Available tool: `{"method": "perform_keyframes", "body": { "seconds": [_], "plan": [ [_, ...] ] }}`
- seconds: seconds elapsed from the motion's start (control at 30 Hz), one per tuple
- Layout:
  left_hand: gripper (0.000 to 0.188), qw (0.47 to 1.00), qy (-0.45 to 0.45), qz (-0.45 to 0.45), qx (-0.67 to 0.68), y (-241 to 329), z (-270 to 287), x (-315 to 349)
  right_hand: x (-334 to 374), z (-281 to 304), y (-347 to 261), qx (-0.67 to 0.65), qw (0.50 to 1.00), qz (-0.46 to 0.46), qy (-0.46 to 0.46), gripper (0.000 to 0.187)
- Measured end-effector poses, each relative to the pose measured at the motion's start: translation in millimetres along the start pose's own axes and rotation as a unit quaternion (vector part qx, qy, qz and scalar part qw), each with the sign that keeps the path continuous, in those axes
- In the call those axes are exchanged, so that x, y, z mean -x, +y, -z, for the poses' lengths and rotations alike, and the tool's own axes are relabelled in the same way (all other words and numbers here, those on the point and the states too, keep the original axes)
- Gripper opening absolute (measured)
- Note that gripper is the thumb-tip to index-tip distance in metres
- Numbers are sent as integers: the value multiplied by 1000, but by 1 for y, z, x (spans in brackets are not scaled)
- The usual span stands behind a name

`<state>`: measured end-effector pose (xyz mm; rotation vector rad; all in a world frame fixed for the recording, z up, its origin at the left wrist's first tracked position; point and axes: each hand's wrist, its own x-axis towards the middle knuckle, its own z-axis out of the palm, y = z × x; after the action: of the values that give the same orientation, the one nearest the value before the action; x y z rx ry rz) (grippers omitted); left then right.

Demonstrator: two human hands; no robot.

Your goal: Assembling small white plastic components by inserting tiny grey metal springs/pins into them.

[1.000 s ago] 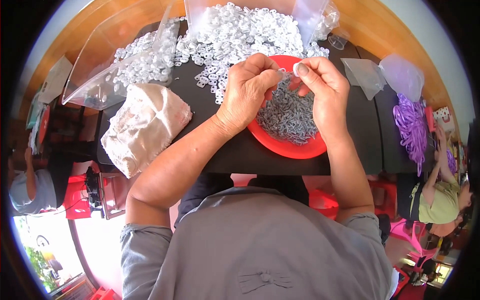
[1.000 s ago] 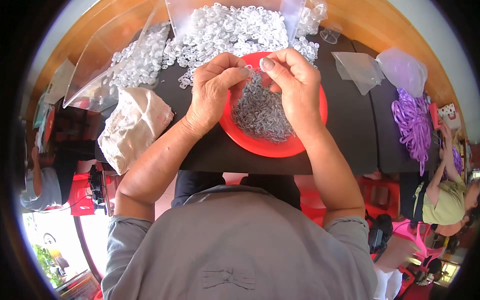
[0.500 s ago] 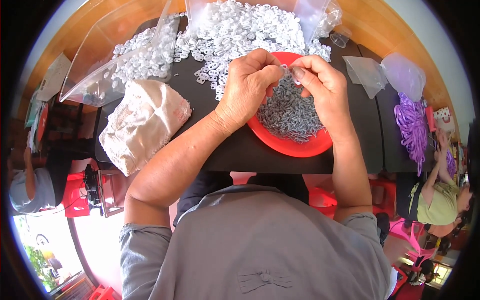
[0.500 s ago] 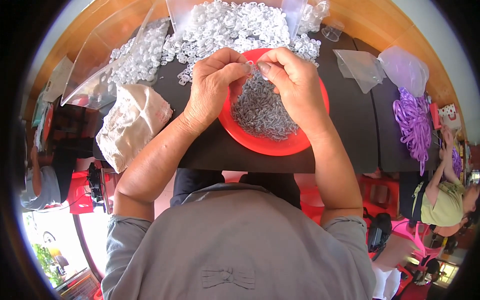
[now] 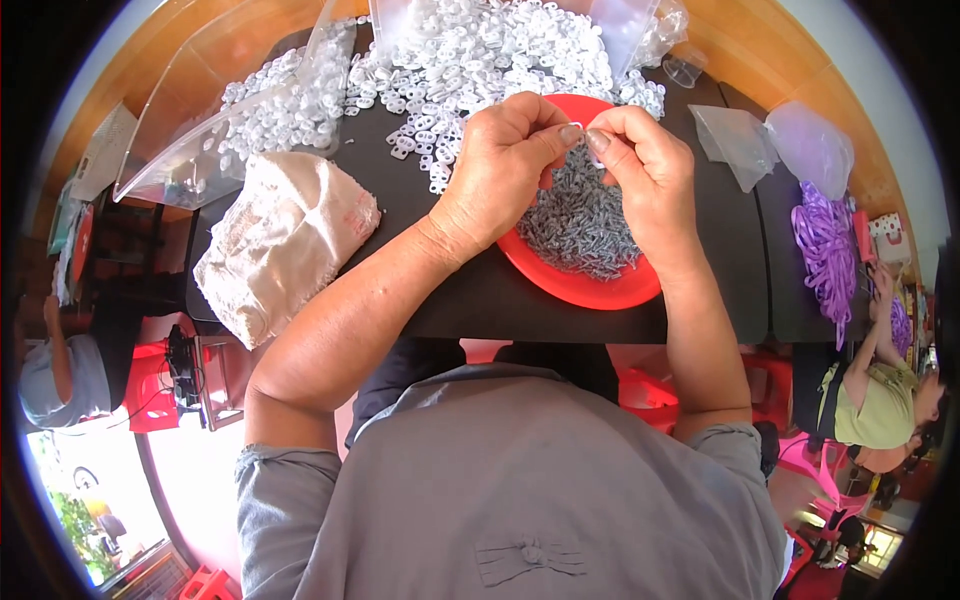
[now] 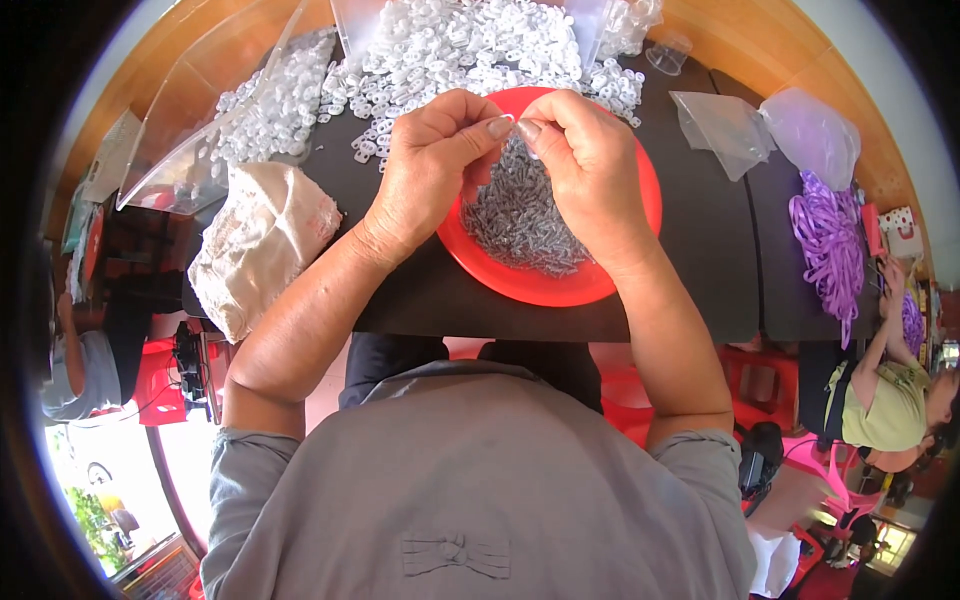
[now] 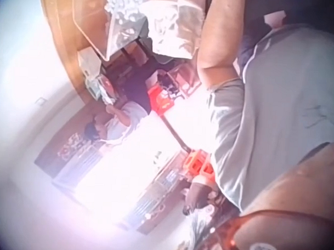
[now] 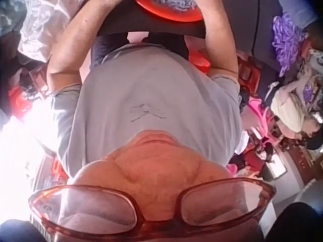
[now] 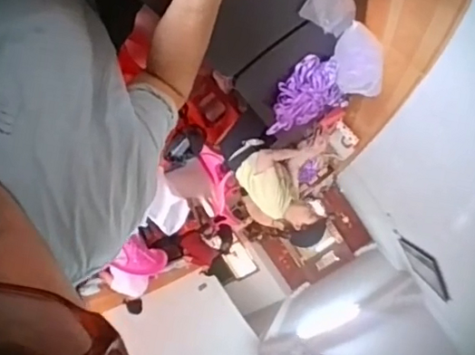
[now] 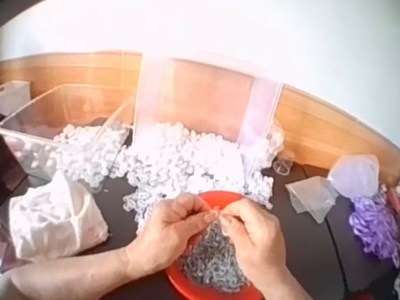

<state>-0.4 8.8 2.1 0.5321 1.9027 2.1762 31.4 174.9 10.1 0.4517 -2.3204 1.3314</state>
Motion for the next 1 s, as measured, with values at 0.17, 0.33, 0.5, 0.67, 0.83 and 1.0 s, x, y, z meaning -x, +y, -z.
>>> {"method": "perform_keyframes", "body": {
  "seconds": [0.17,0.33,0.5,0.67,0.83,1.0],
  "plan": [
    [12,999,10,8,-32,-7,2,-2,0,-6,6,14,999,36,5,9],
    [11,998,0,-25,-64,-2,4,-4,-3,-7,9,32,996,80,1,7],
    [12,999,-3,-12,-44,-2,5,-6,-2,-7,10,-16,1000,18,-18,8],
    [18,1000,23,22,2,-2,5,-6,-7,7,9,-135,985,-111,-12,10],
    [18,999,28,23,33,-3,5,-7,-10,12,22,29,997,-51,-50,10],
    [16,995,34,44,77,-8,6,-11,-12,9,31,150,986,-4,-68,11]
  ]
}}
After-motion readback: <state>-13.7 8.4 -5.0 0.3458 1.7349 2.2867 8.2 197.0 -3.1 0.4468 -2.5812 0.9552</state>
